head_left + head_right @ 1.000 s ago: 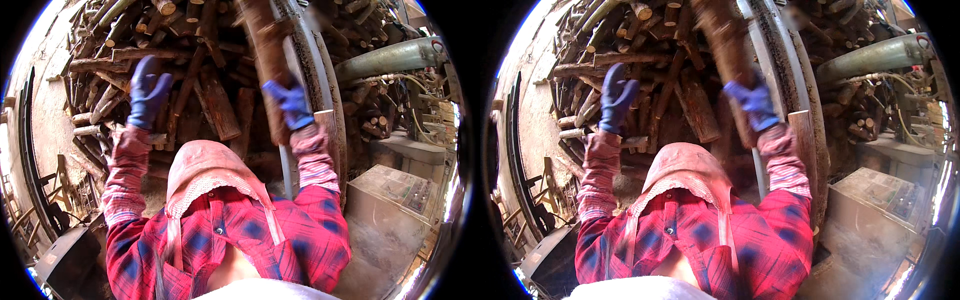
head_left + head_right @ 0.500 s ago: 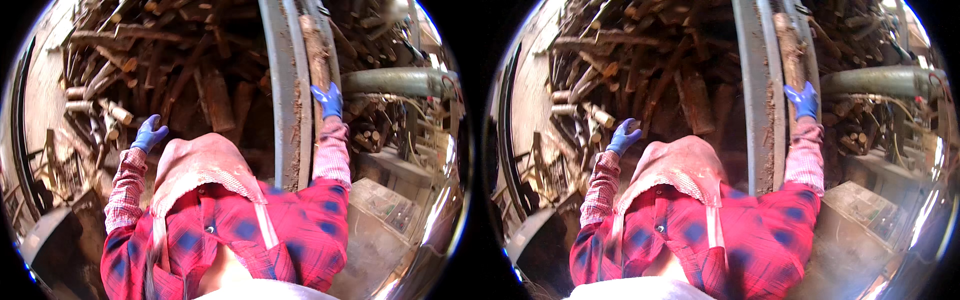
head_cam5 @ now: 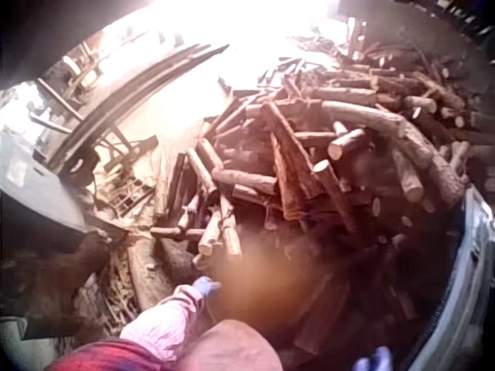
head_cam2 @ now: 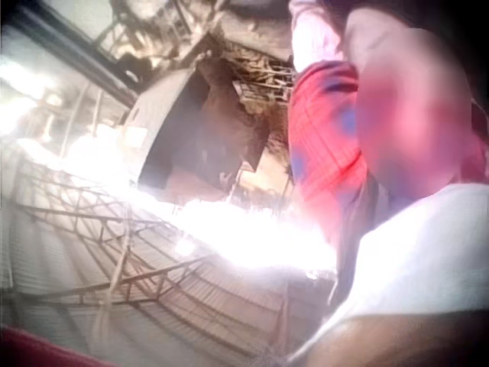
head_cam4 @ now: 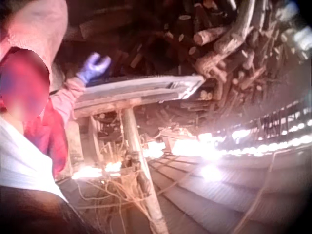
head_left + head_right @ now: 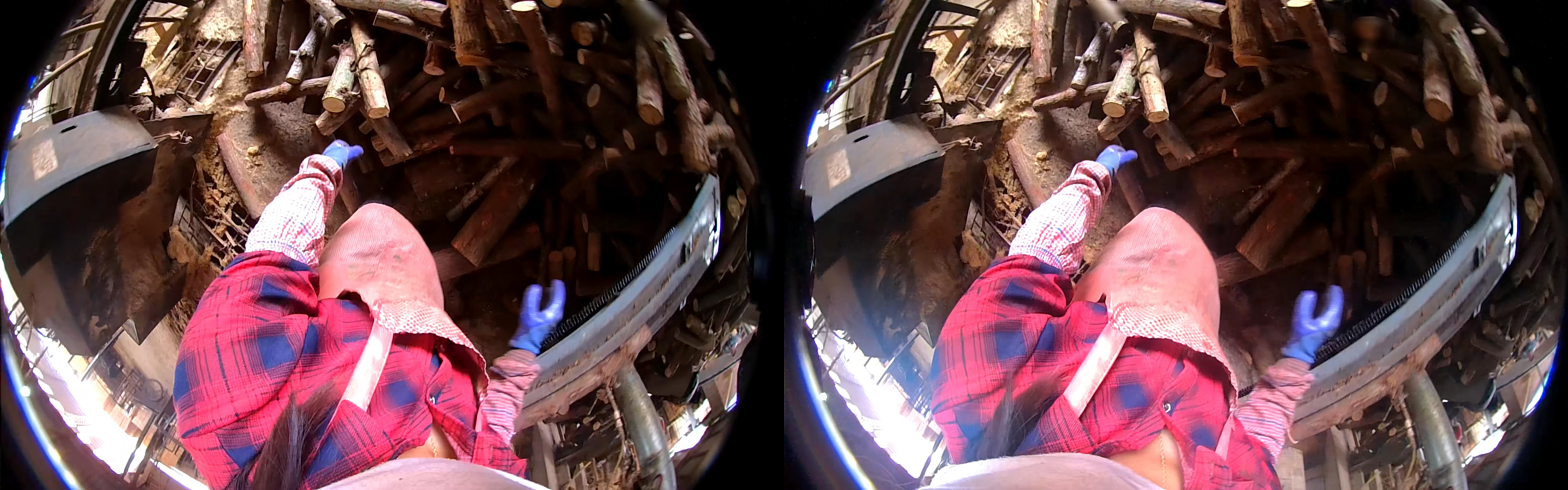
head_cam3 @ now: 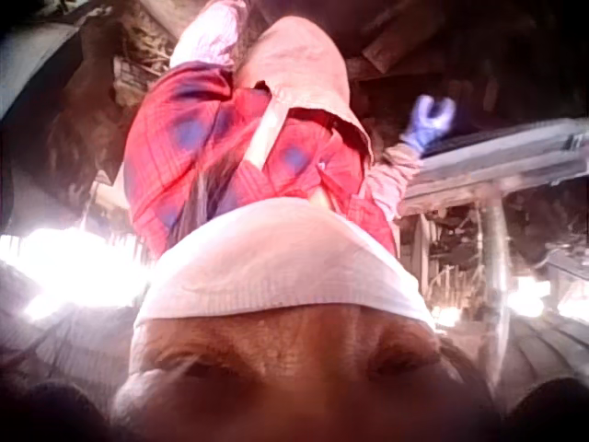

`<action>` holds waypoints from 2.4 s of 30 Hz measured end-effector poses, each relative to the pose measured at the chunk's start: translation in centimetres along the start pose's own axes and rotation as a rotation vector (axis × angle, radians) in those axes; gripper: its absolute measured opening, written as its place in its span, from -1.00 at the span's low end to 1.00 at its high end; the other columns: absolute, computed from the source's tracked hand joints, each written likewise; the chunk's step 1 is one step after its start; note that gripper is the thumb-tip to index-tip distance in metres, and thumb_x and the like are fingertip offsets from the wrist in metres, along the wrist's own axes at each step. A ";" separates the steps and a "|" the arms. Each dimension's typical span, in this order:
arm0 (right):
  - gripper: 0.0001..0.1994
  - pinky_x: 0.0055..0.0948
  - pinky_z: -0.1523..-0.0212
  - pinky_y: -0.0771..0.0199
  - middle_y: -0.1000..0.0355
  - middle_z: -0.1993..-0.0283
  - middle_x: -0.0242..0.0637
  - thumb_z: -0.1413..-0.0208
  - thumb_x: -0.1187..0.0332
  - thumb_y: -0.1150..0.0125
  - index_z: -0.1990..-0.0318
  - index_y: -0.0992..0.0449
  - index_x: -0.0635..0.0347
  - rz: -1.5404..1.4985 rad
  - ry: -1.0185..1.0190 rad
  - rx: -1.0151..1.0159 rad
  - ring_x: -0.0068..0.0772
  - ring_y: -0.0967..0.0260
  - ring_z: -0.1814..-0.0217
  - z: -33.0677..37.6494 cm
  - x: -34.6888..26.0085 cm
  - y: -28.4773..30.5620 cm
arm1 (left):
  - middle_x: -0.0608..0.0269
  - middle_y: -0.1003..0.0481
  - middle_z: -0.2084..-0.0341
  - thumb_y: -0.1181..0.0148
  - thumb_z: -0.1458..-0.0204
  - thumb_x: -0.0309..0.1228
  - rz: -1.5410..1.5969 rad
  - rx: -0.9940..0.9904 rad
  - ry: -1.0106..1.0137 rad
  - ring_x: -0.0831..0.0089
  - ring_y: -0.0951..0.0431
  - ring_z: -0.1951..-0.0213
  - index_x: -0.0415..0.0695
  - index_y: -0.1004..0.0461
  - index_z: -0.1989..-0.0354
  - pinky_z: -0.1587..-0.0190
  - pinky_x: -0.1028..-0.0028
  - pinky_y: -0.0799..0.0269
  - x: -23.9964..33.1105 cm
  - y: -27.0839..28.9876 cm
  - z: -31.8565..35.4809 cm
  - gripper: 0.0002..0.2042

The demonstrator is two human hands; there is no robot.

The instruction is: The person repeatedly picks up logs from a large pile and feeds them into a wood chipper. They handle the logs one at a time, positioning them into the machine's intake chute.

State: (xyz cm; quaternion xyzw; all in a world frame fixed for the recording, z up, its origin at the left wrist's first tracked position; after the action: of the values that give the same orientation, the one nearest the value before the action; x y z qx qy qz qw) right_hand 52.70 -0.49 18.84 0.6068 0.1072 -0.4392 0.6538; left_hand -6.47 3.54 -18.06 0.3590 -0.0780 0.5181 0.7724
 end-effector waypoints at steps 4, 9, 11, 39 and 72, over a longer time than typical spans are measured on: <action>-0.53 -0.39 -0.08 -0.37 -0.42 -0.03 -0.17 -0.07 0.39 -0.28 -0.12 -0.37 0.41 -0.099 -0.206 -0.353 -0.40 -0.35 -0.01 4.0 1.7 -13.5 | 0.24 -0.35 0.77 -0.22 0.01 0.05 0.104 0.040 -0.075 0.39 -0.33 0.67 -0.21 -0.46 0.64 0.53 0.31 -0.19 3.4 -0.1 -8.8 -0.50; -0.51 -0.52 0.00 -0.38 -0.43 0.00 -0.29 -0.08 0.38 -0.29 -0.15 -0.36 0.39 -0.056 -0.500 -0.624 -0.56 -0.35 0.05 11.4 9.4 -19.6 | -0.20 -0.43 -0.05 -0.33 0.37 0.35 -0.025 0.232 0.444 -0.01 -0.40 -0.15 -0.32 -0.44 -0.06 -0.18 0.20 -0.27 3.6 -1.0 -16.0 -0.02; -0.49 -0.49 -0.08 -0.36 -0.40 -0.08 -0.26 -0.09 0.38 -0.28 -0.19 -0.32 0.37 -0.024 -0.693 -0.631 -0.51 -0.36 -0.03 13.1 11.0 -19.5 | -0.22 -0.19 -0.25 -0.44 0.52 0.30 -0.045 0.223 0.562 -0.06 -0.22 -0.28 -0.41 -0.01 -0.31 -0.31 0.19 -0.11 4.0 -2.6 -17.7 0.29; -0.43 -0.31 0.14 -0.54 -0.43 0.18 -0.24 0.00 0.16 -0.36 -0.12 -0.33 0.23 -1.376 -0.641 -0.682 -0.31 -0.44 0.22 6.5 -2.2 -26.2 | 0.21 -0.49 0.26 -0.26 0.02 -0.24 0.801 -0.789 -0.135 0.46 -0.55 0.32 -0.28 -0.31 -0.08 0.24 0.50 -0.49 23.7 -10.7 37.9 -0.47; -0.20 -0.09 -0.18 -0.34 -0.26 -0.21 0.13 0.09 0.01 -0.35 -0.22 -0.23 0.36 0.648 0.221 0.635 0.12 -0.28 -0.18 -0.9 8.5 26.2 | 0.08 -0.56 0.34 -0.28 0.13 -0.11 0.009 -0.152 -0.061 0.27 -0.54 0.27 -0.22 -0.54 0.19 0.18 0.32 -0.43 6.7 -6.0 18.7 -0.56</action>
State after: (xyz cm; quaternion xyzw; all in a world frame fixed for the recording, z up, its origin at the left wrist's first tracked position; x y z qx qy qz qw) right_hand 76.51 -6.64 31.19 0.8223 -0.1585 -0.1561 0.5238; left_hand 6.36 -4.64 -3.93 0.3147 -0.1424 0.5029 0.7923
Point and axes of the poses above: each hand's wrist, its own z-axis away from the middle knuckle, its own y-axis out of the back of the hand, x = y × z, the point moved 9 cm from there along -z, towards the middle knuckle
